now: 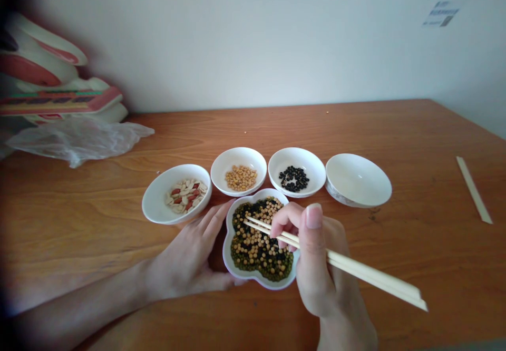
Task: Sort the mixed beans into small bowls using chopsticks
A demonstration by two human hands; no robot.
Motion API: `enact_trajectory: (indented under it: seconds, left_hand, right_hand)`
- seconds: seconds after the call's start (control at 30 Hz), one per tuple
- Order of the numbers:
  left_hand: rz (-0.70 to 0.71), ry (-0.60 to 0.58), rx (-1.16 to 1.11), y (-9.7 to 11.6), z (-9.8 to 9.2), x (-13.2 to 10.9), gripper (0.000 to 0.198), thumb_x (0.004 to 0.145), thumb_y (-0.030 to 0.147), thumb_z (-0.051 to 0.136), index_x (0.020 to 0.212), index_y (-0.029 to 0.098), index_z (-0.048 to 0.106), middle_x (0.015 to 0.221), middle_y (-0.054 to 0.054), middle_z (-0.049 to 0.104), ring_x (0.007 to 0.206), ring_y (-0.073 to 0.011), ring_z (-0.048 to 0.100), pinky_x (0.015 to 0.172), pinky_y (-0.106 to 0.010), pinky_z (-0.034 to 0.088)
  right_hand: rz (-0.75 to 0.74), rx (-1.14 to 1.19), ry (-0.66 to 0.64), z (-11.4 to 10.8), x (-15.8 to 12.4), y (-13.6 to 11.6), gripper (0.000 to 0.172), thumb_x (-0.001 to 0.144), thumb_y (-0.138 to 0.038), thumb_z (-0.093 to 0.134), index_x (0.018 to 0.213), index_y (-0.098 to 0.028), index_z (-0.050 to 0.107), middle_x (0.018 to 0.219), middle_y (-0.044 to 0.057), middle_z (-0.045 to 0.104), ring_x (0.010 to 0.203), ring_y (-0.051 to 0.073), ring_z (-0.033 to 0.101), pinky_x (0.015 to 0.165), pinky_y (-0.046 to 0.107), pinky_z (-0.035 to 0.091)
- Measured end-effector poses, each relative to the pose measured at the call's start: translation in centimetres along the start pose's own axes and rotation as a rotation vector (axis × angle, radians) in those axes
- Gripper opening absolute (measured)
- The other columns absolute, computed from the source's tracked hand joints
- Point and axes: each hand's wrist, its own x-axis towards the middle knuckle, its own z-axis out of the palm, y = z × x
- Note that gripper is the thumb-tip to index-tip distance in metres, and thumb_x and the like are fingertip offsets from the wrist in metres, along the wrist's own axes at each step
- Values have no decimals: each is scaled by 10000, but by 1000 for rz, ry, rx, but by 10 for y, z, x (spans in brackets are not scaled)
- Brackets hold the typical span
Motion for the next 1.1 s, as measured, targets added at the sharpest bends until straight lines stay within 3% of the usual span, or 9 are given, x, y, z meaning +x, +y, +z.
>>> enact_trajectory:
  seconds: [0.27, 0.63, 1.1]
  left_hand:
    - [22, 15, 4, -1, 3, -1, 1239, 783, 675, 876, 1668, 188, 159, 1581, -250, 539, 1438, -426, 612, 1210, -589, 542]
    - [14, 16, 5, 1, 3, 0, 1240, 777, 672, 882, 1669, 203, 160, 1572, -241, 548, 1432, -428, 618, 1203, -593, 548]
    - [6, 9, 4, 1, 3, 1, 1251, 762, 664, 895, 1661, 180, 172, 1566, -257, 556, 1412, -435, 639, 1188, -595, 562]
  right_hand:
    - [14, -35, -38, 2, 0, -6, 832, 1090, -738, 150, 714, -222, 684, 621, 28, 607, 599, 156, 568, 538, 295, 404]
    - [-42, -52, 9, 2, 0, -5, 817, 1121, -675, 162, 708, -223, 703, 599, 26, 607, 584, 155, 569, 531, 294, 408]
    - [-7, -51, -61, -1, -1, 0, 824, 1107, -700, 112, 737, -233, 681, 642, 20, 620, 623, 162, 569, 570, 312, 406]
